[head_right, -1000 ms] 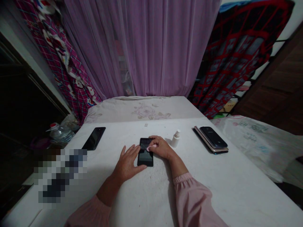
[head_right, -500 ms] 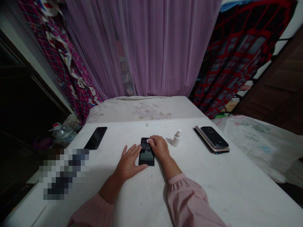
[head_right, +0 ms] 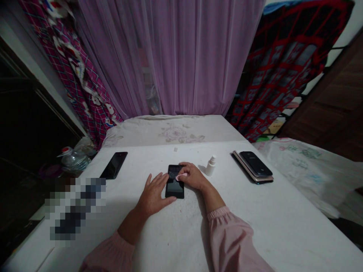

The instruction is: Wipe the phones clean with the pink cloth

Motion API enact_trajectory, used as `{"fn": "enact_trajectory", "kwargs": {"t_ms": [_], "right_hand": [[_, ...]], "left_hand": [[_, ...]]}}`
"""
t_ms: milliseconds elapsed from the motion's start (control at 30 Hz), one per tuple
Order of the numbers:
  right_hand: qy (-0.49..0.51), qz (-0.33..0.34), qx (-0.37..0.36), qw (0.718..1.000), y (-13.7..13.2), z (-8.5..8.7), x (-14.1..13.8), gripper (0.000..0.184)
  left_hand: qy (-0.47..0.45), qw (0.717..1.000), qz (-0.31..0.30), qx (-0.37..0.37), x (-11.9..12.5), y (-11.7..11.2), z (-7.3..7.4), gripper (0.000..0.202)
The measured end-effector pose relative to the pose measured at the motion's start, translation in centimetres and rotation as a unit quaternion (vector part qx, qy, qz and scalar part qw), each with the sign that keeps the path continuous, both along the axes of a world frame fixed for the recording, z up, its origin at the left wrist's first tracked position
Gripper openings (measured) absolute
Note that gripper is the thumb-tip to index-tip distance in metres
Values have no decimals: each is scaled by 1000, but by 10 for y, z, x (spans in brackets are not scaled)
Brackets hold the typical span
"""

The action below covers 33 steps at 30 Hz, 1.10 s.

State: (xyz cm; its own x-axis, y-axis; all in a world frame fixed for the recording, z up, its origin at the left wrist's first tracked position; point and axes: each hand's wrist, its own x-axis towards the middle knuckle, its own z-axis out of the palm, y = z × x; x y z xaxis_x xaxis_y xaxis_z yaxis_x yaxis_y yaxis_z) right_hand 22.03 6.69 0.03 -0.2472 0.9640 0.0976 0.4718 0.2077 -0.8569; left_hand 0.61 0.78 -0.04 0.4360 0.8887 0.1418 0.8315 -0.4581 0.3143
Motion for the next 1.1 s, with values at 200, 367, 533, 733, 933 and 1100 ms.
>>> {"fn": "enact_trajectory", "kwargs": {"t_ms": [200, 367, 533, 733, 933, 1100], "right_hand": [[-21, -56, 77, 995, 1, -4, -11, 13], [-67, -121, 99, 985, 3, -9, -20, 18], [-120, -166, 102, 973, 4, -9, -23, 21], [-133, -168, 110, 971, 4, -8, -24, 21], [-88, -132, 83, 984, 2, -4, -21, 15], [-33, -82, 59, 994, 2, -2, -14, 7]], "left_hand": [[-4, 1000, 3, 3, 2, 0, 1, 78], [-3, 1000, 3, -4, 4, -1, 2, 78], [-4, 1000, 3, -2, 5, -2, 2, 79], [-6, 1000, 6, -5, 5, -2, 3, 78], [-3, 1000, 6, -14, 4, -2, 4, 78], [-1, 1000, -1, -5, 2, -1, 2, 78]]}}
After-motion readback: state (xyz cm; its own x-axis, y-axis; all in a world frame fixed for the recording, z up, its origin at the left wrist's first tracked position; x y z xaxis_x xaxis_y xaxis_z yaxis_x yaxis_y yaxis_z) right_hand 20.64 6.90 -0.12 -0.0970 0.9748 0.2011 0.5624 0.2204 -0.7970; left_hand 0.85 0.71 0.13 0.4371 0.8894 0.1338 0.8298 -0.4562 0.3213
